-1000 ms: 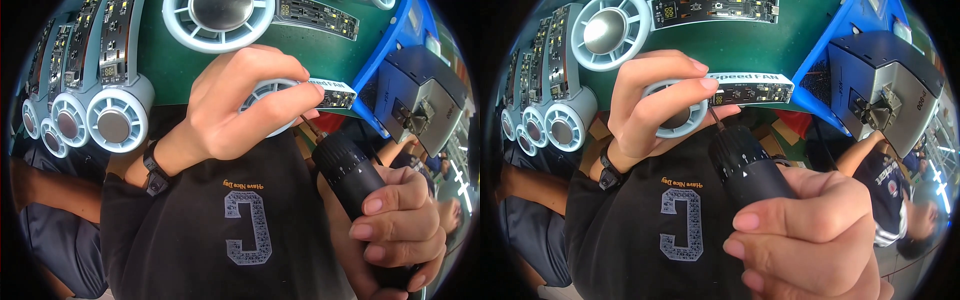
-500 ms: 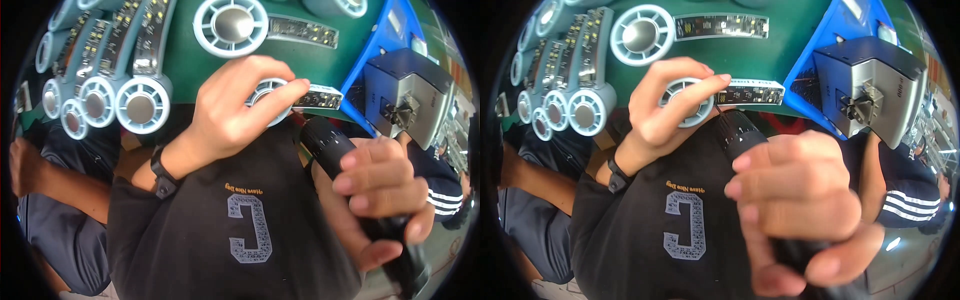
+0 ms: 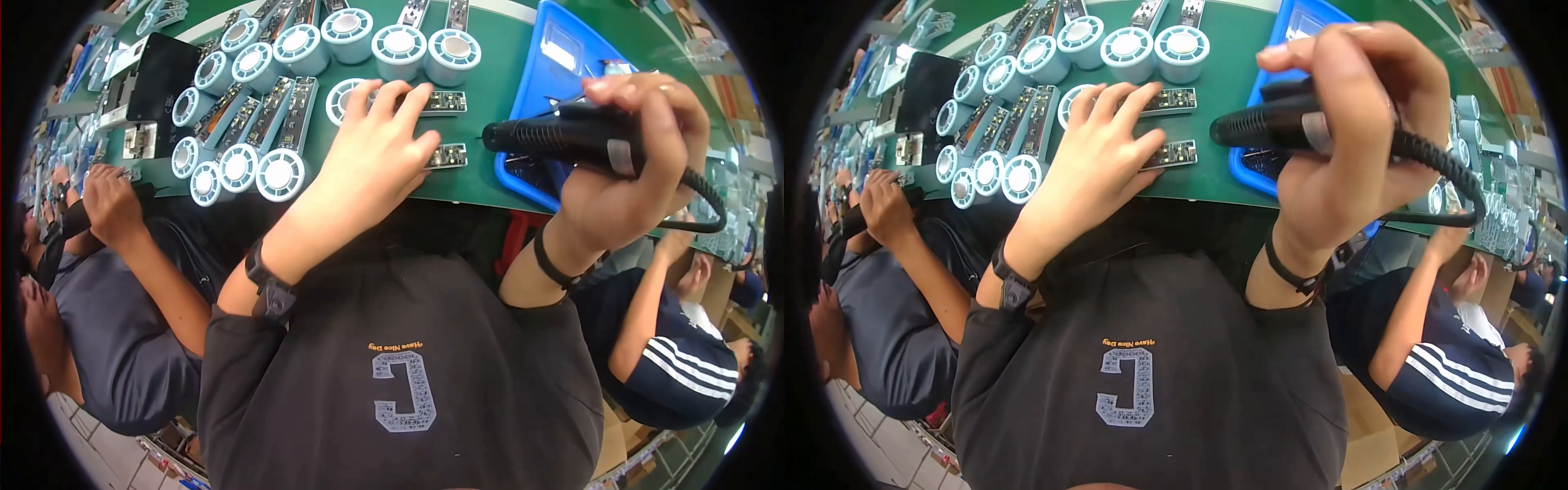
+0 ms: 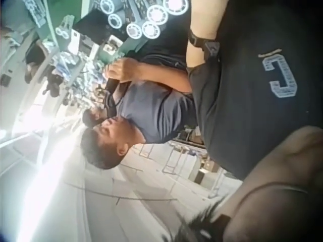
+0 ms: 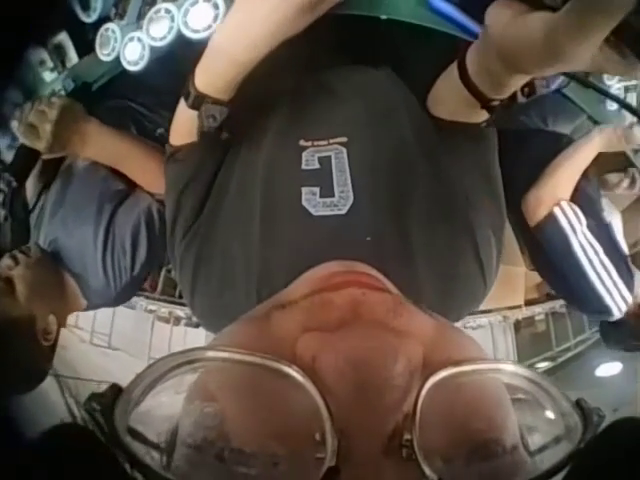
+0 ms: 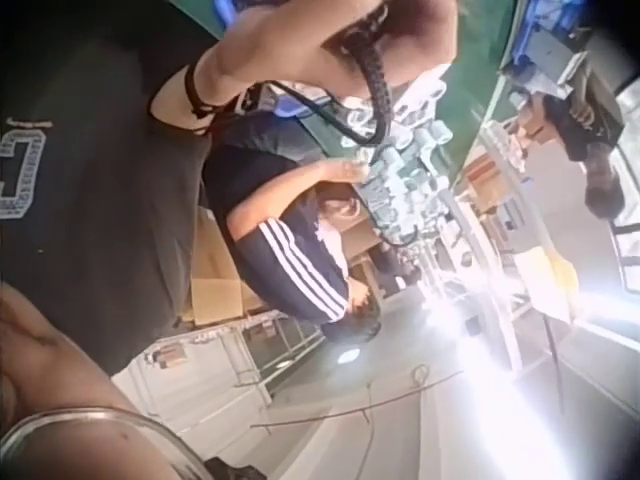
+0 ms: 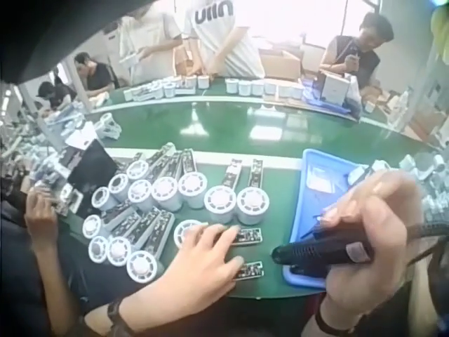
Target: The person picks up a circuit board and a fan housing, fits them together, and drives screws into the assembly using a power screwdriver. They repeat this process for another set of components, occasionally picking up screws from a dispenser.
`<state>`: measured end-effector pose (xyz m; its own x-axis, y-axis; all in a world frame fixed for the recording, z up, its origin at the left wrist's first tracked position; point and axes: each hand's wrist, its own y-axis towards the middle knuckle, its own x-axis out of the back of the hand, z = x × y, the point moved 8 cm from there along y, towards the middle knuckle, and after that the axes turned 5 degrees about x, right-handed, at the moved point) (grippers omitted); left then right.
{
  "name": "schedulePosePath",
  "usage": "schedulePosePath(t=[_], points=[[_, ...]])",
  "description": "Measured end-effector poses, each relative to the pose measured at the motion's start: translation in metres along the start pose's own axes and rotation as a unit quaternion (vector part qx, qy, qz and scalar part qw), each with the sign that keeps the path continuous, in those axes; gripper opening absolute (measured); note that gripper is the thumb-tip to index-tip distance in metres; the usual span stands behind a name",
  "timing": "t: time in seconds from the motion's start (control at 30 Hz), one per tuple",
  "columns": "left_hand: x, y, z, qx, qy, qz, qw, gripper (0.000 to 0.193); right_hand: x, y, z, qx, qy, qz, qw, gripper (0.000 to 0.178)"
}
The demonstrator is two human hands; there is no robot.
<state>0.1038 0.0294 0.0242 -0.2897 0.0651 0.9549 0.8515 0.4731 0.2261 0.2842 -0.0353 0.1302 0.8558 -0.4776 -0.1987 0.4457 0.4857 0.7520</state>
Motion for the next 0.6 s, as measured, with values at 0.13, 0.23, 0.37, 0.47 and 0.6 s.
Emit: schedulePosePath(t=[0.13,0.23,0.37,0.47,0.6], points=[[-0.003,0.011,0.005,0.006,0.008,0.023,1.000,0.037,-0.006,0.016,-0.005,-0.020,-0.019,0.042,0.999,0.011],[0.013,0.000,0.003,0.001,-0.007,-0.030,1.000,0.037,-0.024,0.028,-0.029,-0.048,0.029,0.052,0.997,0.016],[0.072,-0.017,-0.002,0.027,-0.103,-0.140,0.984,0.040,-0.018,0.029,-0.038,-0.092,0.069,0.030,0.993,0.021],[0.155,-0.014,-0.007,0.013,-0.047,-0.277,0.960,0.045,-0.014,0.027,-0.040,-0.084,0.096,0.026,0.992,0.021],[0.234,0.016,-0.011,-0.088,0.004,-0.409,0.908,0.050,-0.013,0.016,-0.030,-0.058,0.123,0.045,0.990,0.020]])
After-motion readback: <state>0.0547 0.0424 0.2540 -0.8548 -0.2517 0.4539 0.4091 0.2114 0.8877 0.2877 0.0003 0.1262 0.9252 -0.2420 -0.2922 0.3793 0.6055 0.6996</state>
